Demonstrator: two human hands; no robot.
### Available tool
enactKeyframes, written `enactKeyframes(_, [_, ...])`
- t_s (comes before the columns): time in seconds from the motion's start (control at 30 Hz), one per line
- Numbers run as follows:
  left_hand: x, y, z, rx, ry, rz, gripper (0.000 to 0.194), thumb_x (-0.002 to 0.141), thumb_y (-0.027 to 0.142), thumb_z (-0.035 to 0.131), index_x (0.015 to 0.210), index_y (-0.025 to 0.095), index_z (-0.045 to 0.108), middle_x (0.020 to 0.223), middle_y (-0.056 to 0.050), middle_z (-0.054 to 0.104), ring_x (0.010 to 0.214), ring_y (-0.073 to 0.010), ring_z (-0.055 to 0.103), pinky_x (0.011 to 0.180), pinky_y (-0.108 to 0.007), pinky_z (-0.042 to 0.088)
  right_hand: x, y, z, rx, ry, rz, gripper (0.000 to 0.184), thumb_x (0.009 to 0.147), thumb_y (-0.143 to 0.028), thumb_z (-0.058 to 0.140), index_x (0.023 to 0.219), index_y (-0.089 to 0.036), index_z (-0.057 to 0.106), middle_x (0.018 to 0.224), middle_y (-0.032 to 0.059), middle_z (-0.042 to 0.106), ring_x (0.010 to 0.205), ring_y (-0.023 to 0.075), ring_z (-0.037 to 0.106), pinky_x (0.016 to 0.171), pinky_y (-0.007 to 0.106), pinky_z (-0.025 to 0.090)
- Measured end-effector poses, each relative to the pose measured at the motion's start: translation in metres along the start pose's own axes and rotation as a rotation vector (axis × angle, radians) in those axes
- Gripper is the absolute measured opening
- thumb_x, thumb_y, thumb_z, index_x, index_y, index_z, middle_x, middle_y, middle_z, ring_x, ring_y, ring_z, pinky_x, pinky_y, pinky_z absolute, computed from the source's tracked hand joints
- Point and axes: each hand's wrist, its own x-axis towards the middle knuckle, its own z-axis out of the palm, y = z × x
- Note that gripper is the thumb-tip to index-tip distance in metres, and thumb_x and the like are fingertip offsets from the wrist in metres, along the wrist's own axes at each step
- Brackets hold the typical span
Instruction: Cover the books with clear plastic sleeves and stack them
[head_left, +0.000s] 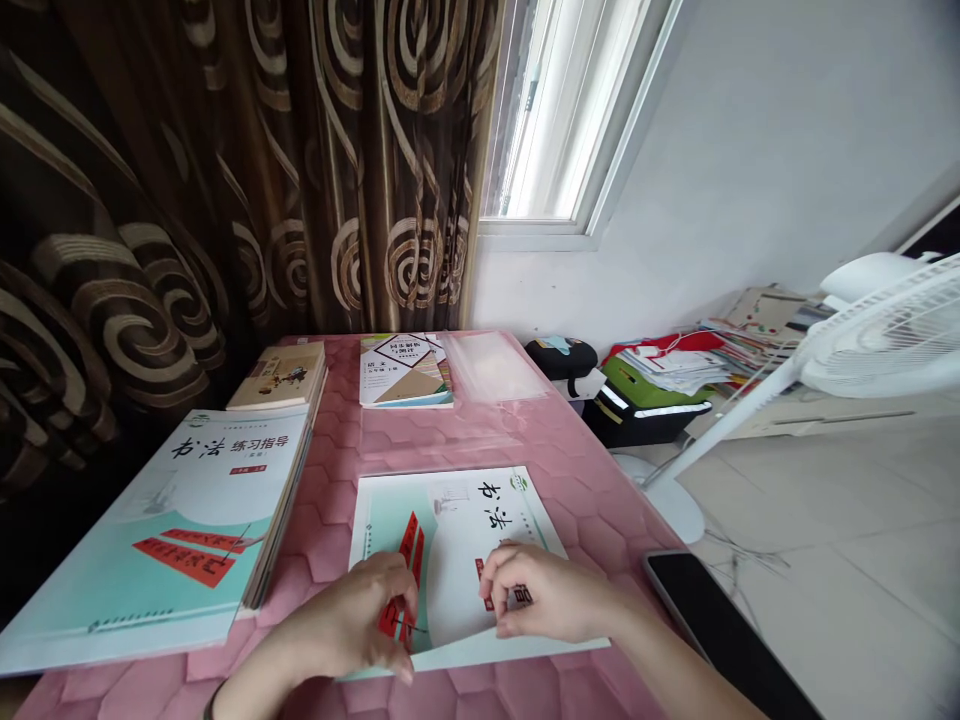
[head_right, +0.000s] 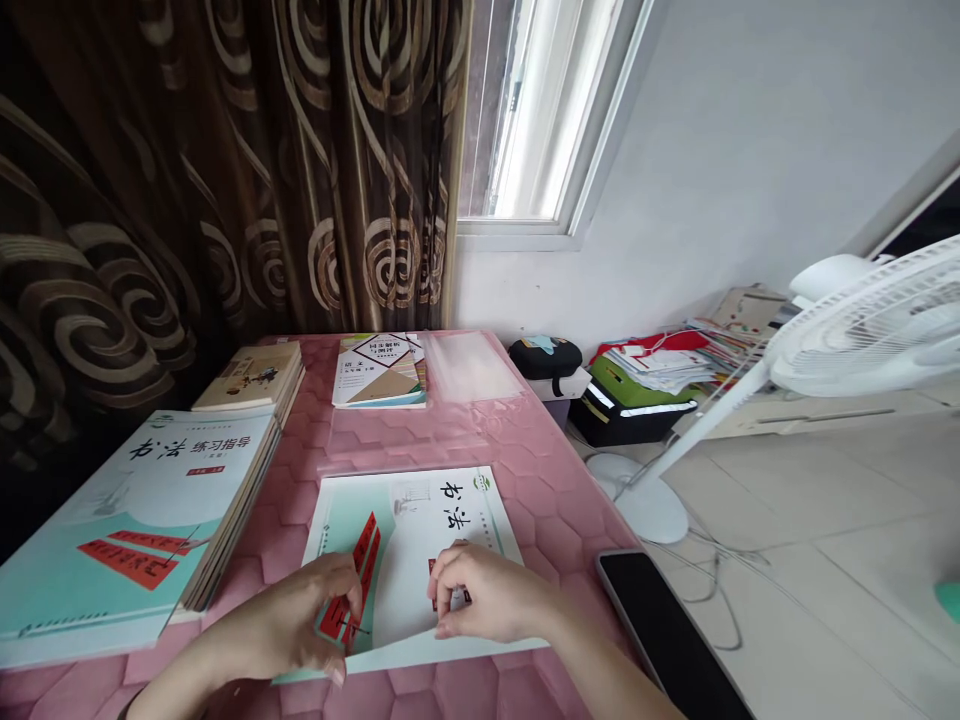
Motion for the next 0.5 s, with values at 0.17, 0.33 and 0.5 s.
enactKeyframes(0.17, [0.001, 0.001, 0.001, -0.034, -0.001, 0.018, 0.027, 0.066, 0.031, 0.079, 0.086, 0.022, 0.062, 0.094, 0.002, 0.056, 0.085, -0.0152, 0.051, 0.071, -0.024, 0.038, 0.003, -0.002, -0.006, -0.019, 0.013, -0.004, 0.007, 0.071, -0.022, 0.074, 0.069, -0.020, 0.068, 0.091, 0.0028, 0.071, 0.089, 0.0172, 0.063, 0.079, 0.028, 0.045])
enactKeyframes(0.33, [0.005, -0.007, 0.000, -0.062, 0.060, 0.095, 0.019, 0.084, 0.038, 0.057, 0.087, 0.020, 0.064, 0.089, -0.001, 0.061, 0.082, -0.0153, 0.054, 0.072, -0.025, 0.040, 0.002, -0.006, -0.011, -0.109, 0.031, 0.042, 0.006, 0.079, -0.024, 0.066, 0.076, -0.019, 0.068, 0.084, 0.0003, 0.070, 0.077, 0.0138, 0.061, 0.071, 0.025, 0.043])
enactKeyframes(0.5, [0.008, -0.004, -0.004, -0.018, 0.198, 0.028, 0.026, 0.087, 0.037, 0.049, 0.077, 0.019, 0.065, 0.075, 0.000, 0.063, 0.071, -0.0144, 0.054, 0.063, -0.025, 0.035, 0.000, -0.014, -0.012, -0.235, 0.117, 0.104, 0.012, 0.085, -0.029, 0.058, 0.078, -0.021, 0.065, 0.077, -0.0023, 0.066, 0.066, 0.0113, 0.055, 0.061, 0.023, 0.036])
